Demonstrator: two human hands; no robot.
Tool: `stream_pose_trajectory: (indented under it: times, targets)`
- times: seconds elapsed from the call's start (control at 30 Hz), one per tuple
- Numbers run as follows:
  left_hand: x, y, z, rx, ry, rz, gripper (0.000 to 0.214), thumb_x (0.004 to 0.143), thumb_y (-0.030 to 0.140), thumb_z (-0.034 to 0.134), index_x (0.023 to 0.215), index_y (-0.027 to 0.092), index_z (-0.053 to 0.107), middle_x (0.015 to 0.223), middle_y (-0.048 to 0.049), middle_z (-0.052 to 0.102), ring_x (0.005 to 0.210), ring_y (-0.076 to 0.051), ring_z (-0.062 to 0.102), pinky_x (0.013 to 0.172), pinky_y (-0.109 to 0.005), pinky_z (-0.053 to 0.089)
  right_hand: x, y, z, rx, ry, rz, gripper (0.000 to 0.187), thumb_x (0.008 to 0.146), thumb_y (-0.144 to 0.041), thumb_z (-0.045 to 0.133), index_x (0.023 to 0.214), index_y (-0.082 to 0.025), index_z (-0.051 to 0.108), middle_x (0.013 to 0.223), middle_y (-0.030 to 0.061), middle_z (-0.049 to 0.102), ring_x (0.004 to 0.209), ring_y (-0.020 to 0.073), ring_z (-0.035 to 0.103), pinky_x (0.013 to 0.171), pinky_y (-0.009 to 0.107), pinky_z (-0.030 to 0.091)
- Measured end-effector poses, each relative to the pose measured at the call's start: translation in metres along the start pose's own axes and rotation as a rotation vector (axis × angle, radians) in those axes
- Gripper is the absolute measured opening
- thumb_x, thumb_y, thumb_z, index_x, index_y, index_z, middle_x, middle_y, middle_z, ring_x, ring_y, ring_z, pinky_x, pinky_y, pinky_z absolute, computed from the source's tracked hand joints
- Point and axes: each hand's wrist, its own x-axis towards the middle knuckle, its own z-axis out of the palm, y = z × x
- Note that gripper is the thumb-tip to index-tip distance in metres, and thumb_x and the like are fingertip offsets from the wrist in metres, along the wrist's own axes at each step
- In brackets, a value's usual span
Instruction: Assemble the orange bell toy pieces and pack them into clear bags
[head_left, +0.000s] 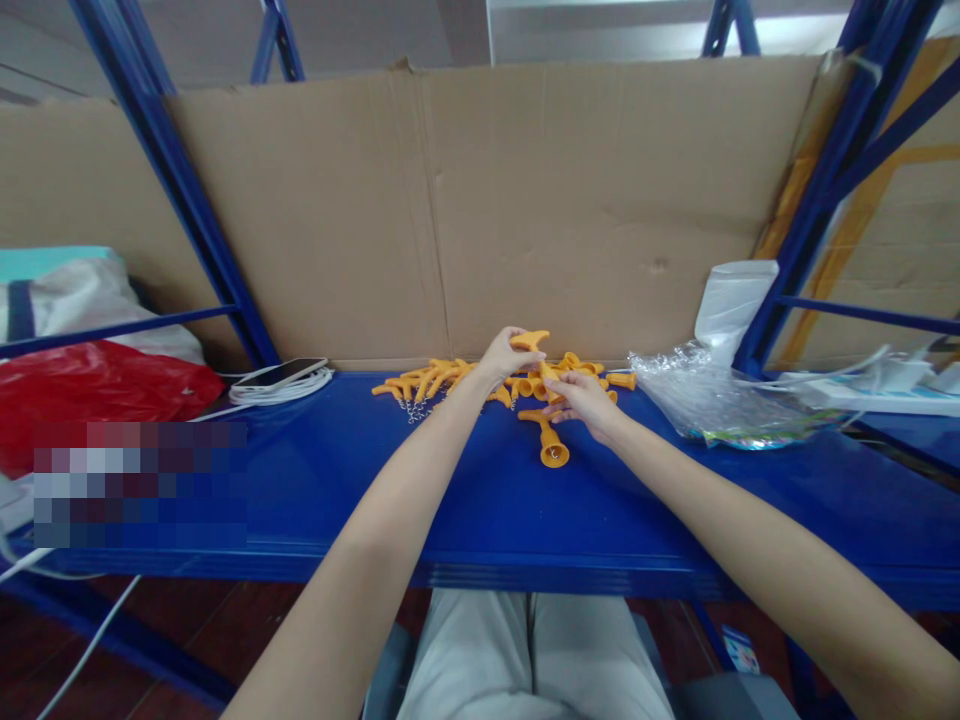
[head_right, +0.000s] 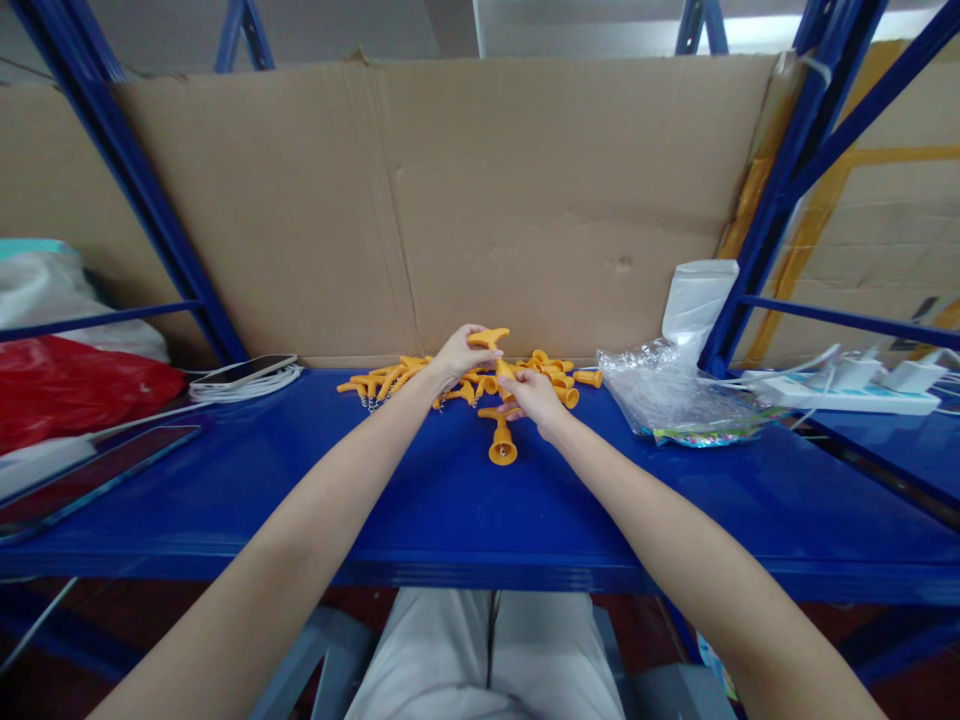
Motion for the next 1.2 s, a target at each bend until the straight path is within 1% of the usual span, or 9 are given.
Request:
stream_pose_trajectory:
  times: [0.2,0.3,0.43,0.5,0.6,0.67,0.73,0.97,1.2]
  targets:
    - [-0.011,0.011,-0.001,0.202,0.155,0.046,0.043,0.054,0.002,0.076,0.08,0.016,0.045,0.07,0.0056,0.052,0.06,-0.006,0.05,0.063,-0.021,0.041,0.006,0.002,-0.005,-0.123,-0.009,-0.053,0.015,0.085,-0.016,0.055,0.071,-0.017,0.048,0.071,0.0017,0.061,0.049,0.0079,0.058,0.039,0.017,0.043]
    - [-0.015,0.011,-0.007,0.278,0.212,0.055,0.044,0.052,0.009,0.079,0.079,0.016,0.045,0.071,0.006,0.051,0.063,-0.006,0.049,0.063,-0.02,0.039,0.008,0.003,-0.007,-0.146,-0.022,-0.093,0.012,0.084,-0.017,0.055,0.073,-0.017,0.05,0.071,0.0018,0.061,0.051,0.0079,0.056,0.04,0.017,0.042]
    - [-0.021,0.009,-0.018,0.38,0.23,-0.029,0.045,0.052,0.018,0.082,0.078,0.016,0.045,0.065,0.0059,0.05,0.057,-0.006,0.046,0.056,-0.02,0.036,0.012,0.004,-0.011,-0.226,-0.053,-0.195,0.005,0.08,-0.019,0.058,0.077,-0.016,0.055,0.068,0.0013,0.06,0.051,0.0083,0.052,0.042,0.019,0.04]
    - [-0.026,0.01,-0.021,0.387,0.193,-0.09,0.04,0.054,0.019,0.081,0.075,0.016,0.046,0.056,0.0074,0.047,0.048,-0.005,0.041,0.048,-0.02,0.031,0.014,0.006,-0.015,-0.269,-0.088,-0.26,0.007,0.078,-0.023,0.059,0.077,-0.016,0.056,0.064,-0.0002,0.058,0.049,0.0083,0.048,0.044,0.02,0.039]
    - [-0.037,0.009,-0.023,0.294,0.1,-0.172,0.03,0.06,0.019,0.077,0.066,0.016,0.047,0.044,0.0096,0.039,0.038,-0.003,0.031,0.041,-0.02,0.021,0.016,0.008,-0.018,-0.312,-0.163,-0.354,0.014,0.077,-0.03,0.059,0.08,-0.016,0.058,0.065,-0.0003,0.057,0.052,0.0086,0.046,0.046,0.021,0.037]
    - [-0.043,0.008,-0.022,0.189,0.07,-0.185,0.025,0.064,0.018,0.073,0.064,0.016,0.048,0.042,0.0101,0.037,0.036,-0.002,0.027,0.039,-0.02,0.019,0.017,0.009,-0.02,-0.332,-0.2,-0.39,0.019,0.075,-0.032,0.06,0.084,-0.016,0.059,0.07,0.0009,0.059,0.055,0.009,0.046,0.048,0.021,0.037]
    - [-0.047,0.006,-0.021,0.096,0.072,-0.181,0.023,0.066,0.016,0.07,0.063,0.016,0.048,0.041,0.0104,0.036,0.035,-0.001,0.027,0.039,-0.019,0.019,0.017,0.011,-0.02,-0.33,-0.213,-0.403,0.022,0.074,-0.034,0.06,0.086,-0.015,0.058,0.074,0.0015,0.06,0.059,0.0095,0.047,0.05,0.022,0.037]
    - [-0.055,0.001,-0.016,-0.087,0.112,-0.213,0.025,0.066,0.01,0.063,0.057,0.017,0.041,0.04,0.0119,0.03,0.035,-0.001,0.023,0.037,-0.018,0.019,0.014,0.013,-0.017,-0.231,-0.204,-0.413,0.029,0.07,-0.042,0.065,0.081,-0.018,0.05,0.069,-0.0006,0.057,0.063,0.011,0.051,0.053,0.023,0.039]
    - [-0.056,-0.001,-0.014,-0.185,0.097,-0.198,0.031,0.06,0.013,0.071,0.058,0.017,0.041,0.043,0.0116,0.033,0.037,0.0,0.025,0.038,-0.019,0.014,0.01,0.006,-0.02,-0.217,-0.218,-0.443,0.031,0.068,-0.043,0.066,0.081,-0.019,0.052,0.067,-0.002,0.056,0.063,0.0114,0.052,0.052,0.023,0.038]
